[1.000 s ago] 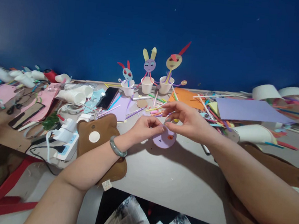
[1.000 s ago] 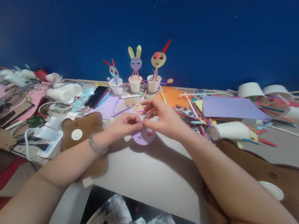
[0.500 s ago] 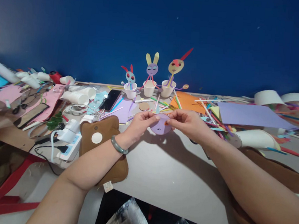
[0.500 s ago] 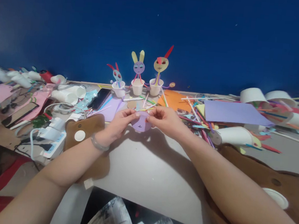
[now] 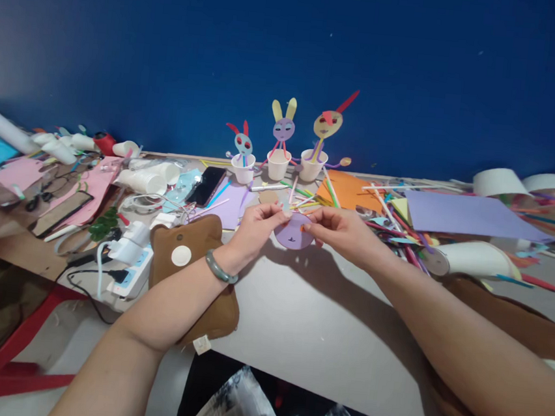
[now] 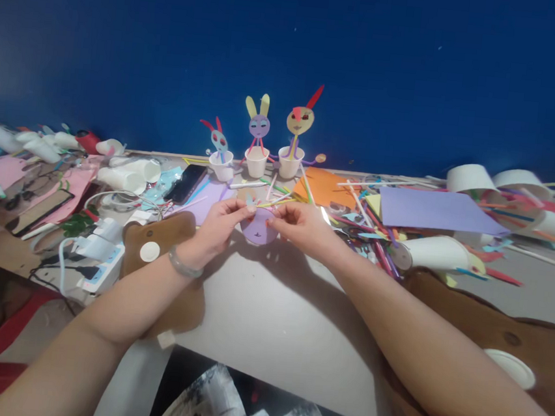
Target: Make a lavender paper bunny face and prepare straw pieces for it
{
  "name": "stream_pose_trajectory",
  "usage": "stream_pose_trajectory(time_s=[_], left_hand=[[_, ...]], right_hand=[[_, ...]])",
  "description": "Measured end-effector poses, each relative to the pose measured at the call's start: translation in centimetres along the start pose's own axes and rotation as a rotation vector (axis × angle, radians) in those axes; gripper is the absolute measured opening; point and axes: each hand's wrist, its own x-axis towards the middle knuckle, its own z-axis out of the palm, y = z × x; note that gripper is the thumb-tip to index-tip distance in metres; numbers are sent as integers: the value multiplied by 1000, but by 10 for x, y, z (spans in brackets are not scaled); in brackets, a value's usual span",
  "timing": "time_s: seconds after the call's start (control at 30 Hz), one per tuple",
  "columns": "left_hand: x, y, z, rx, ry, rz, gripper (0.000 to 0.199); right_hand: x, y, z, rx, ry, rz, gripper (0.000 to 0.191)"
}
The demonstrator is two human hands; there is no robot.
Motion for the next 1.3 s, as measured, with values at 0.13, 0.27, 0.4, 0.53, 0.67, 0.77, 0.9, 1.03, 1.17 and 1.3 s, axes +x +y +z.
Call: stream_pose_trajectory(time_s=[0.13,0.27,0.4,0.53,0.67,0.77,0.9,1.03,1.17,1.3], left_hand=[[3,0,-2,-17,21,-26,38],[8,-2,-3,-33,3,-89,46],[11,-6,-3,-92,-35,-162,57],[7,-6,-3,-36,-91,-206,47],[6,-4,-3,-19,15,-190,36],[9,-1,-4,-53,169,-128,27],[15,1,-5,-86,265,-93,19],[16,0,-5,-94,262,-110,16],[16,-2,-5,-95,245,-108,18],[16,-4,-6,-75,241,-103,17]], right_hand=[[1,4,-2,-23,-10,-18,30],[3,8,-2,-13,12,-21,30],[4,11,1,-3,28,-18,30],[4,13,4,-1,0,-17,32],[6,15,5,-86,-19,-65,36],[8,20,7,-335,7,-114,27],[10,31,16,-776,12,-119,19],[13,37,25,-958,6,-107,21],[19,42,25,-871,42,-96,26],[27,47,22,-825,27,-92,27]])
